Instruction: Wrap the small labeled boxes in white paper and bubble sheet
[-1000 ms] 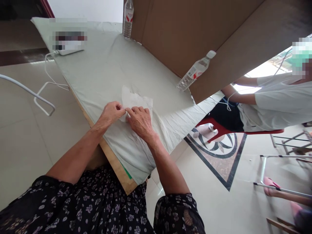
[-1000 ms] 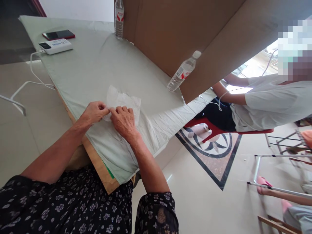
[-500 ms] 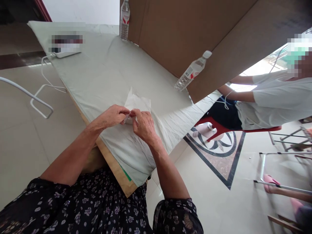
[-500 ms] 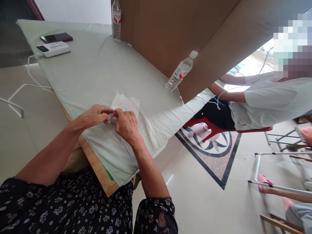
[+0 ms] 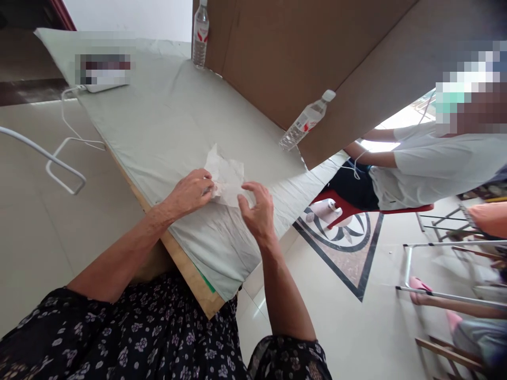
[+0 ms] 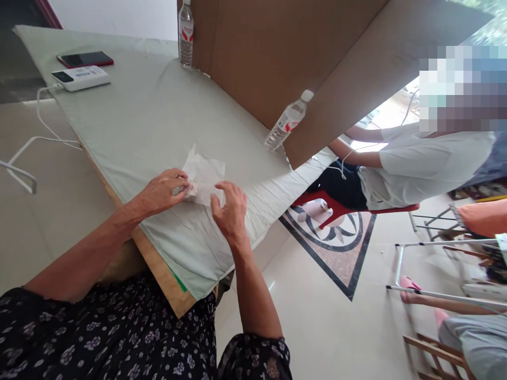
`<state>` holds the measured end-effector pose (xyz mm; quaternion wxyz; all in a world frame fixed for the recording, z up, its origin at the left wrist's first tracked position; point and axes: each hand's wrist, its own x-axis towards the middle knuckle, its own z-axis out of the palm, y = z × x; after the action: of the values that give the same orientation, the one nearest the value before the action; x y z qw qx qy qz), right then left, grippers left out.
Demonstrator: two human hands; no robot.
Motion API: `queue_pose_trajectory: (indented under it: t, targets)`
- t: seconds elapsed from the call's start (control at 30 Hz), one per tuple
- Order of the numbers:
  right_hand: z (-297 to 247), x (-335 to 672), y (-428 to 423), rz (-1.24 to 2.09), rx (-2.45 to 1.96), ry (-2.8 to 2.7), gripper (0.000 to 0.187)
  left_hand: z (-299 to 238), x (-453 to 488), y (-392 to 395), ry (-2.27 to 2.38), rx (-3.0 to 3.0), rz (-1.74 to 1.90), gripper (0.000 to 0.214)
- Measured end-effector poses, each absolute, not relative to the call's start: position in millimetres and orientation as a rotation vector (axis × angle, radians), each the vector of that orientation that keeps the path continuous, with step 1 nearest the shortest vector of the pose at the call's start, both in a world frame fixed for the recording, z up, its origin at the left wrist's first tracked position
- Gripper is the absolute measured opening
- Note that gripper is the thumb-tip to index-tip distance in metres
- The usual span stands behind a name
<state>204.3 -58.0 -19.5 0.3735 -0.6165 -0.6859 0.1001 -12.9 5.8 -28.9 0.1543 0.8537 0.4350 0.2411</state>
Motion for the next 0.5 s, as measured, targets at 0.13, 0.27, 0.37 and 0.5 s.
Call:
queue_pose_trajectory:
  t: [0.13,0.27,0.37,0.5]
  targets:
    - [-26.1,226.7,-70.5,0.679,-1.893,-1.528,0.054,-32.3,-14.5,7.6,1.186,2.483,0.690,0.022]
    - [-32.3,223.1,-62.8,0.853,-1.965,-1.436,0.085,-31.3,-12.1,4.0,1.216,2.471,0.681,0.020]
    - [-35.6,213.1,-47.1,0.868,-1.965,-1.388,0.095,-29.3,-10.5,3.3,1.203,2.469,0.642,0.019]
    - [-40.7,200.8,-26.9,0.747,-1.930,-1.347,0.090,-28.1,-9.7,5.6,1.200,2.455,0.601,0.020]
